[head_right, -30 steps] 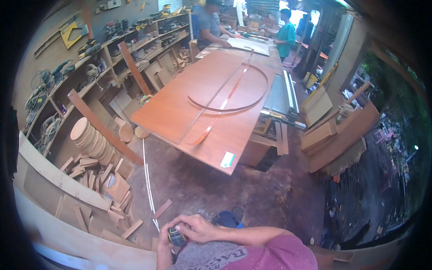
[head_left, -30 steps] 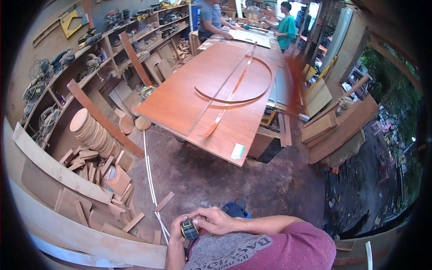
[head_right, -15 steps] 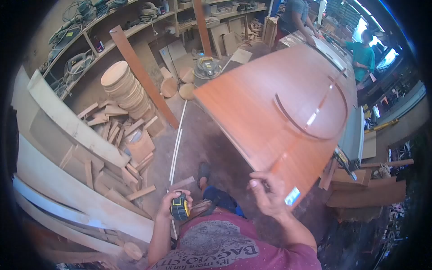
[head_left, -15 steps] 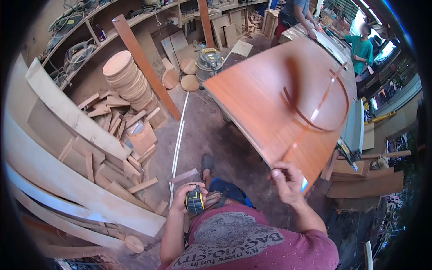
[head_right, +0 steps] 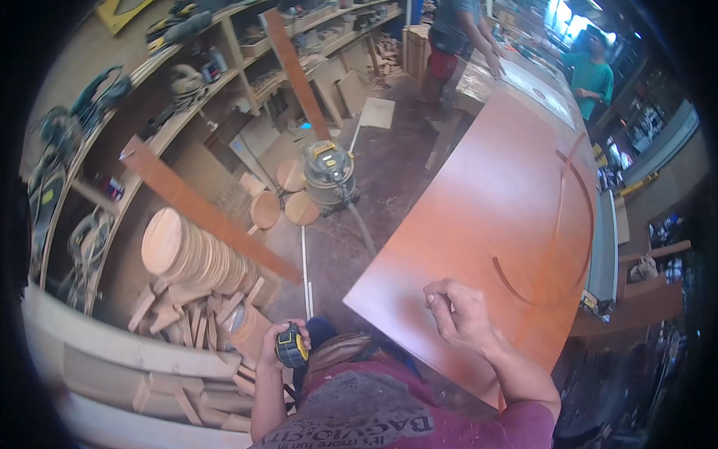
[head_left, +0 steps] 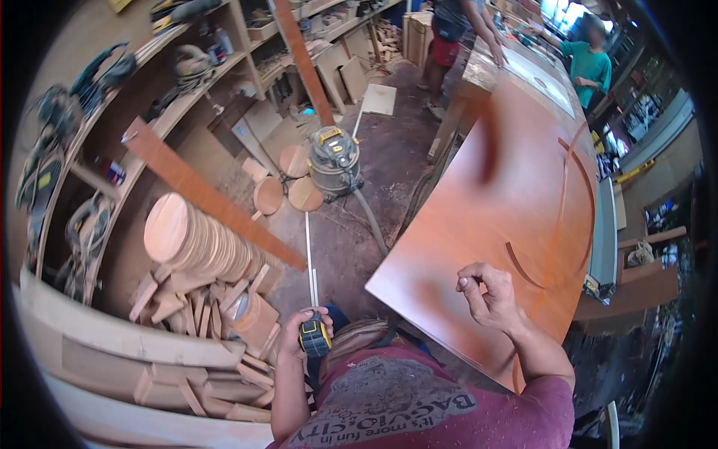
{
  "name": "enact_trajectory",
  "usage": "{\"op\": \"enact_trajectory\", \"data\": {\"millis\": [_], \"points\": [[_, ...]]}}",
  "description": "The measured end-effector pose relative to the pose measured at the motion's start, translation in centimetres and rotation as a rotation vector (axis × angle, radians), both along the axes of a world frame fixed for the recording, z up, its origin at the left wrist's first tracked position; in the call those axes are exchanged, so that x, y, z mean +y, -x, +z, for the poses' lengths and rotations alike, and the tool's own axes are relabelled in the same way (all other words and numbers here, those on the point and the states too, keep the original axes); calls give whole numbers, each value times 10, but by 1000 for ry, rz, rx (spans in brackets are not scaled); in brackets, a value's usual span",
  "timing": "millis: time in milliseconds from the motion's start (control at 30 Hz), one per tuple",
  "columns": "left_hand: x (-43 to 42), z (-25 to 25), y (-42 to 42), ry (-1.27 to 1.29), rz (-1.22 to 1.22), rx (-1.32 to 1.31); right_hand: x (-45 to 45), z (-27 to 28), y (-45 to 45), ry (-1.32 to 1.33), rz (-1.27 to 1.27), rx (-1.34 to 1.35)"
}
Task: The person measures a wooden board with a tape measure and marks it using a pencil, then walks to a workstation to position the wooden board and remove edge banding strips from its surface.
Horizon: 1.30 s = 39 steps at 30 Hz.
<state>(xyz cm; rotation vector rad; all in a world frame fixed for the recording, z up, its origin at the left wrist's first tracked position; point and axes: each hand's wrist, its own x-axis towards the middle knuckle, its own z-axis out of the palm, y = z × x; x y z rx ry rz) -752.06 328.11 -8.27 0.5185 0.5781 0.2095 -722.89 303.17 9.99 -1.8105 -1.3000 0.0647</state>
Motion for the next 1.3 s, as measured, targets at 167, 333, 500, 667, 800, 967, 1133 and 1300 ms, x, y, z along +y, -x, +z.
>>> {"op": "enact_trajectory", "data": {"millis": [167,333,500,667,800,967,1133,1300], "points": [[108,-25,-73,117,-216,77,97,-10,-62,248,-115,28],[243,-6,-145,-132,-434,221,188,-51,-115,476,-263,27],[351,35,-197,-354,-468,235,219,-84,-117,679,-318,164],[394,32,-232,-139,-392,202,227,-84,-139,565,-474,226],[392,23,-253,21,-397,194,245,-70,-201,476,-605,157],[398,1,-292,35,-297,204,257,-80,-365,230,-715,-66],[422,-26,-370,9,-180,218,245,-119,-647,193,-955,-229],[437,-87,-507,180,84,319,243,-136,-932,256,-1242,-316]]}}
